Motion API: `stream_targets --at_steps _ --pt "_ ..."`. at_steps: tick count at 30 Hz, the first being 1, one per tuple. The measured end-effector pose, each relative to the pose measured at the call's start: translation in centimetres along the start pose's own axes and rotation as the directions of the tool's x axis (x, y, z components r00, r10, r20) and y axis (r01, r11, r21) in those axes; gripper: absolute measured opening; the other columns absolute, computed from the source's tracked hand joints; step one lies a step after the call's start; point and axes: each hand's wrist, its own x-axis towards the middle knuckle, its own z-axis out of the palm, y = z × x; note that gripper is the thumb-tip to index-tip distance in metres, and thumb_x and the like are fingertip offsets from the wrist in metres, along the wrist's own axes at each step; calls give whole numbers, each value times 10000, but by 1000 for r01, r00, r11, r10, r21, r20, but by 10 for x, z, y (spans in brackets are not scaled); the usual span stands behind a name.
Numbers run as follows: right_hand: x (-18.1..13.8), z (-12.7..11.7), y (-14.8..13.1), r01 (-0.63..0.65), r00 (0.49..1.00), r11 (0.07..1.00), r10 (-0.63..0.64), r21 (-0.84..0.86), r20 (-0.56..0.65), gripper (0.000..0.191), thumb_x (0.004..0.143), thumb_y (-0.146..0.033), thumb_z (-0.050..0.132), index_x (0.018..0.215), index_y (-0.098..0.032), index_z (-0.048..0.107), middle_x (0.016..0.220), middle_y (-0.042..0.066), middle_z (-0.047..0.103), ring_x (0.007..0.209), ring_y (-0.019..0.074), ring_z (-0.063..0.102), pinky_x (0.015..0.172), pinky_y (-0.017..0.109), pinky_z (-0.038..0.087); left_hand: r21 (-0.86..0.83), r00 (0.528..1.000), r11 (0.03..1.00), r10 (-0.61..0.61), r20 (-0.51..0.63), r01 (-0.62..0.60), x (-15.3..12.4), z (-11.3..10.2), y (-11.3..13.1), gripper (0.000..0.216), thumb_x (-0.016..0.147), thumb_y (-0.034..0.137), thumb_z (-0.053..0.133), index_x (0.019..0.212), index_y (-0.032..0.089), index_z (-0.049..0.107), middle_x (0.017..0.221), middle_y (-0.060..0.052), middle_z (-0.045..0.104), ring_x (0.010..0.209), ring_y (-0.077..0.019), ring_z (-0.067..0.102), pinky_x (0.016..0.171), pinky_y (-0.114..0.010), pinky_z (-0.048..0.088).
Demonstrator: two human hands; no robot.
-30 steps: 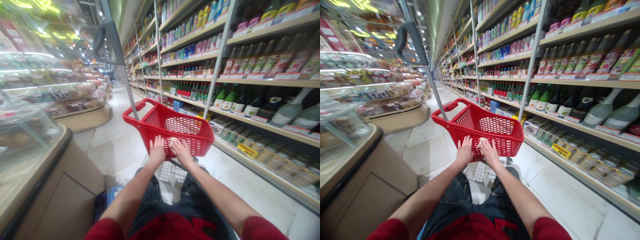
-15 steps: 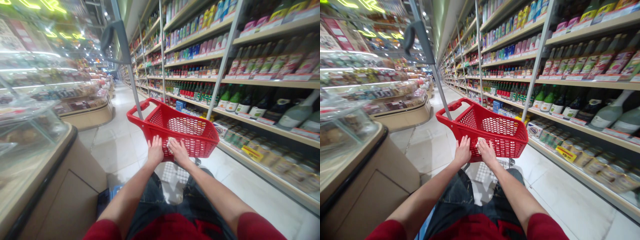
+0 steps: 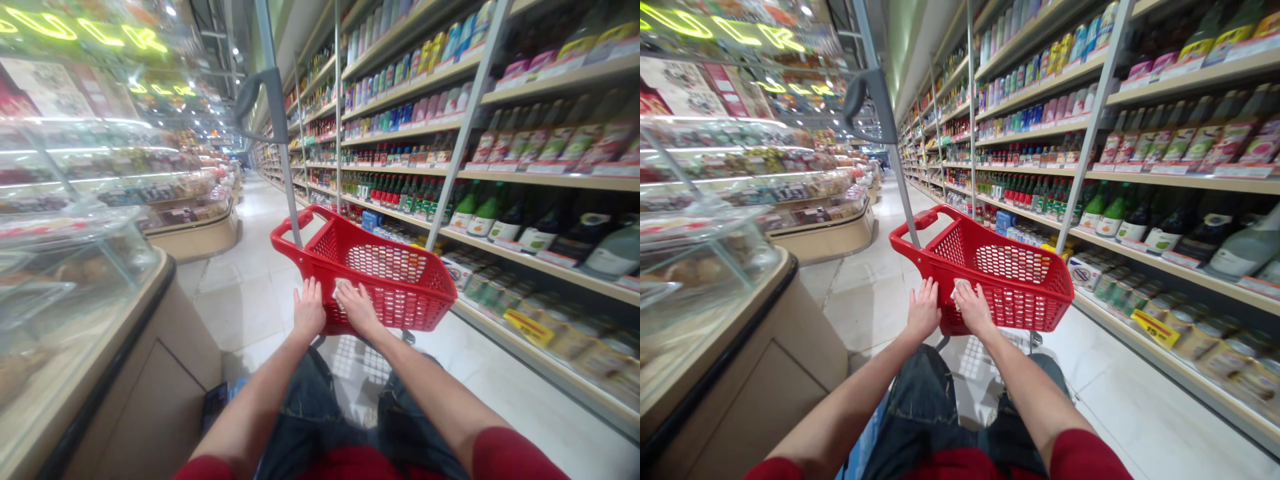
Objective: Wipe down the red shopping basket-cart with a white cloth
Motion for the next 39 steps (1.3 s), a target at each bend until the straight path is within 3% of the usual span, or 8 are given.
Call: stream_targets --at_steps 3,9,13,18,25,29,34,39 --pt "-2 0 -8 30 999 999 -30 15 -13 370 861 -88 378 1167 -194 556 1286 99 517 1231 247 417 1006 516 276 -4 1000 1000 -16 0 16 -2 5 -6 622 737 144 371 1352 75 310 1451 -135 280 1349 -240 217 1076 -524 192" --pt "42 -19 -22 78 963 996 -63 46 -262 367 907 -160 345 1234 -195 508 1324 84 478 1295 214 327 1062 508 159 -6 996 999 -36 -76 35 2 5 -16 654 714 128 379 1363 95 305 1452 -123 278 1349 -245 219 1080 -532 175" --pt "54 -19 -19 60 987 997 -54 37 -151 382 894 -125 343 1232 -183 511 1333 91 462 1283 226 348 1044 519 203 10 993 999 -38 -116 40 5 0 -21 619 744 148 362 1356 71 315 1446 -137 281 1344 -255 234 1081 -535 175" --pt "35 -5 -23 57 998 998 -58 22 16 376 881 -100 346 1192 -164 546 1314 106 482 1248 260 396 1006 534 270 13 992 998 -54 -112 56 2 4 -29 601 750 158 377 1344 71 338 1435 -144 304 1332 -258 263 1064 -530 225" --pt "71 -18 -45 131 977 989 -118 63 -180 379 910 -167 350 1262 -212 480 1365 60 427 1313 207 294 1068 499 166 55 988 995 -71 -136 79 0 10 -43 617 746 164 393 1354 86 318 1439 -136 300 1334 -256 259 1063 -530 221" --pt "89 -17 -48 111 991 992 -106 66 -75 375 905 -153 356 1250 -205 491 1383 56 399 1313 224 294 1057 512 187 57 989 995 -70 -130 78 0 4 -45 602 760 174 381 1351 75 322 1439 -144 295 1337 -260 251 1060 -536 221" --pt "58 5 -51 92 992 992 -99 81 84 369 881 -110 367 1191 -210 541 1334 65 467 1276 234 357 1024 512 248 34 993 995 -89 -82 92 -4 2 -48 596 758 170 390 1345 86 333 1445 -136 283 1336 -251 256 1058 -525 236" --pt "62 -4 -53 78 997 984 -74 161 -32 385 878 -120 360 1218 -205 519 1319 61 488 1265 208 373 1024 468 251 31 990 993 -109 -86 112 -5 7 -54 606 742 163 406 1338 76 341 1441 -146 290 1333 -254 263 1061 -528 229"
